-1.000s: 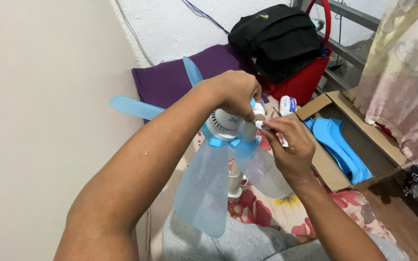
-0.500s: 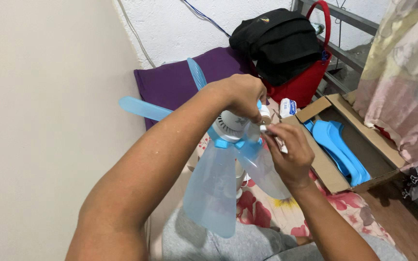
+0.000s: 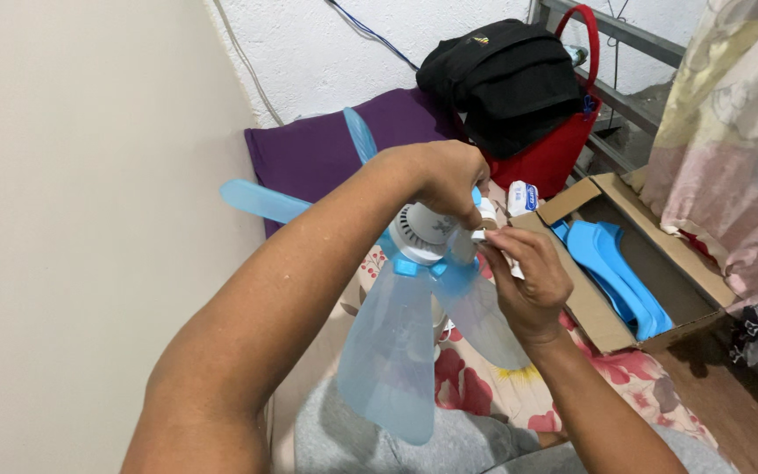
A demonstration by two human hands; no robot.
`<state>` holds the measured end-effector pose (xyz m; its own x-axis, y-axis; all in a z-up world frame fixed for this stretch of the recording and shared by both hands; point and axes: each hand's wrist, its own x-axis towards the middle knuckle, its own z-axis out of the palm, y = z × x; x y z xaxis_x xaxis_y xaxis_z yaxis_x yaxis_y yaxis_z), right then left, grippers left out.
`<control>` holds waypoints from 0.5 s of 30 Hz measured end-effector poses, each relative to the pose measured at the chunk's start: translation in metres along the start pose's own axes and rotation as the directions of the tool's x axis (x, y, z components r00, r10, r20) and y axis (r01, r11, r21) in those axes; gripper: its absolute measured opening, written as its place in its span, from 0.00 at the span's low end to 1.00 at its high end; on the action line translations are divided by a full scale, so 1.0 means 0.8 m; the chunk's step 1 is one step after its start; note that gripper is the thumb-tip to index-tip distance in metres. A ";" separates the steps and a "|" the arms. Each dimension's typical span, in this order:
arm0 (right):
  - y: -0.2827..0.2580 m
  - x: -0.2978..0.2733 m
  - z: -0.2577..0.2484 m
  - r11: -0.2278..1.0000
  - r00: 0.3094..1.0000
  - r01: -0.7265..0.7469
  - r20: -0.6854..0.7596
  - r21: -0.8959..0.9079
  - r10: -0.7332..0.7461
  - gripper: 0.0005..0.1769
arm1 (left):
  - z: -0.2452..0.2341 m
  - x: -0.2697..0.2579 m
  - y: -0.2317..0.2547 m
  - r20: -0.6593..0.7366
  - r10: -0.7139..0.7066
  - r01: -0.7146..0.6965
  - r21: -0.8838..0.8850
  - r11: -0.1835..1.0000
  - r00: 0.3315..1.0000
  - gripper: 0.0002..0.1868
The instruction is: The person assembles a portable fan by attaching the blade hub to the motor, securing the blades, and connecting the stand pole and base. The person handles the fan head, blades, pole, and base components by hand.
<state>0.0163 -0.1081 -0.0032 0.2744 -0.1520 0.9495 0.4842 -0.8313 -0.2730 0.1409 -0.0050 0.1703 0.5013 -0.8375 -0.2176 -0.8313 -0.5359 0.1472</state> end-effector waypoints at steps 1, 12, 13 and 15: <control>0.001 0.000 0.000 1.000 1.000 -0.006 -0.004 0.014 0.007 0.13 | 0.001 -0.001 -0.001 0.000 -0.003 0.003 -0.015 1.000 1.000 0.32; 0.019 -0.002 -0.004 0.896 0.960 -0.277 0.148 0.346 0.240 0.11 | 0.007 -0.001 -0.005 -0.028 0.011 -0.011 0.023 1.000 1.000 0.35; 0.020 -0.003 -0.003 0.871 0.950 -0.313 0.146 0.379 0.278 0.11 | 0.008 -0.001 -0.006 -0.033 0.021 -0.021 0.023 1.000 0.999 0.36; 0.020 -0.005 0.000 0.812 0.925 -0.378 0.147 0.445 0.350 0.10 | 0.007 -0.001 -0.008 -0.045 0.038 -0.037 0.022 0.999 0.998 0.37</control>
<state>0.0230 -0.1208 -0.0114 0.5455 -0.3528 0.7602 0.6592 -0.3795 -0.6491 0.1444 -0.0005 0.1638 0.4794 -0.8613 -0.1684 -0.8545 -0.5018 0.1343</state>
